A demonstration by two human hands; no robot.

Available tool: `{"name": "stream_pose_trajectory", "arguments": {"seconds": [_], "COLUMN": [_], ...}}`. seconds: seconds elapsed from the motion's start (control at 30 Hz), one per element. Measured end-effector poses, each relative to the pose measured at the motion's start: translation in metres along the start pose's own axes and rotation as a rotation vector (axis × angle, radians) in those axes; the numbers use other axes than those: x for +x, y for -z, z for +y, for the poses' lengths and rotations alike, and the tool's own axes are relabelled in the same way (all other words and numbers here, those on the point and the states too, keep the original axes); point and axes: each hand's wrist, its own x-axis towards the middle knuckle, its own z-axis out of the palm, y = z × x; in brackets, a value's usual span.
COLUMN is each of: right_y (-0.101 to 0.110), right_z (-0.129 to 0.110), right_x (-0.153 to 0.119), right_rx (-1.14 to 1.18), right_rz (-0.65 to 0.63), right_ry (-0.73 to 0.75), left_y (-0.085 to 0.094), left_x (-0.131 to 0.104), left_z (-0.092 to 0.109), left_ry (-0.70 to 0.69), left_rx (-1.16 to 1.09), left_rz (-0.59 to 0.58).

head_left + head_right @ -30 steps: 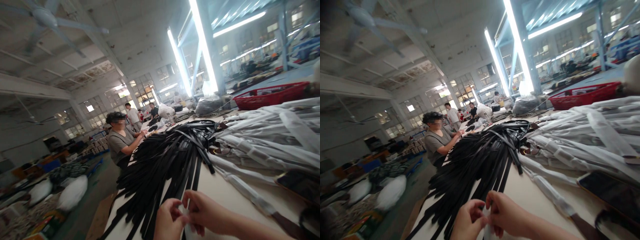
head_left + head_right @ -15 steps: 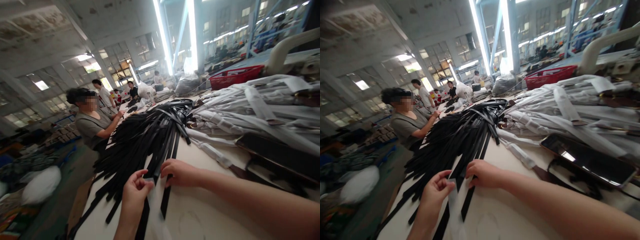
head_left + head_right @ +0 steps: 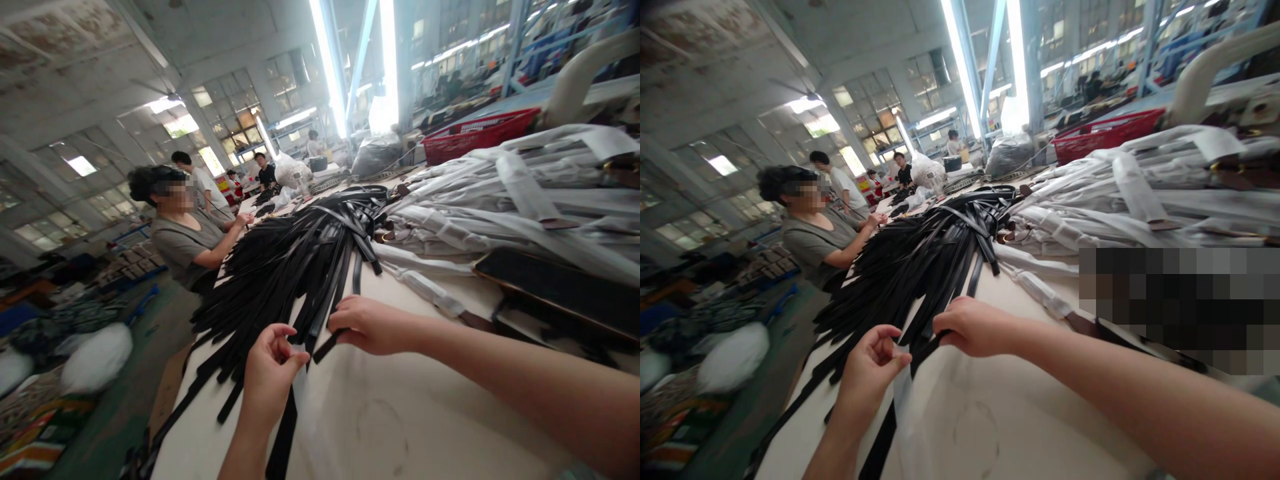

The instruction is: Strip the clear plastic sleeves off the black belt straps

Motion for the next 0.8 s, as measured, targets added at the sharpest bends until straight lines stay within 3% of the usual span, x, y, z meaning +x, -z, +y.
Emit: {"name": "stream_pose_trajectory", "arguments": {"seconds": [0.13,0.43,0.8], "right_y": [0.005,-0.004,-0.001], "right_z": [-0.004,-0.008,-0.012], "right_x": [0.002,0.004,0.003], "right_rx": [-0.044,-0.086,-0.135], "right_rz": [0.178,0.242,0.142], "right_ry": [-0.018,-0.091,-0.077], "left_y": [-0.004,-0.008,-0.012], "left_x": [-0.004,-0.004,-0.007], "left_z": [0.001,0.001,0.005], "left_ry": [-0.038,-0.026,-0.049], "left_rx": [0.095,0.156,0.166], "left_rz": [-0.018,-0.025,-0.026]}}
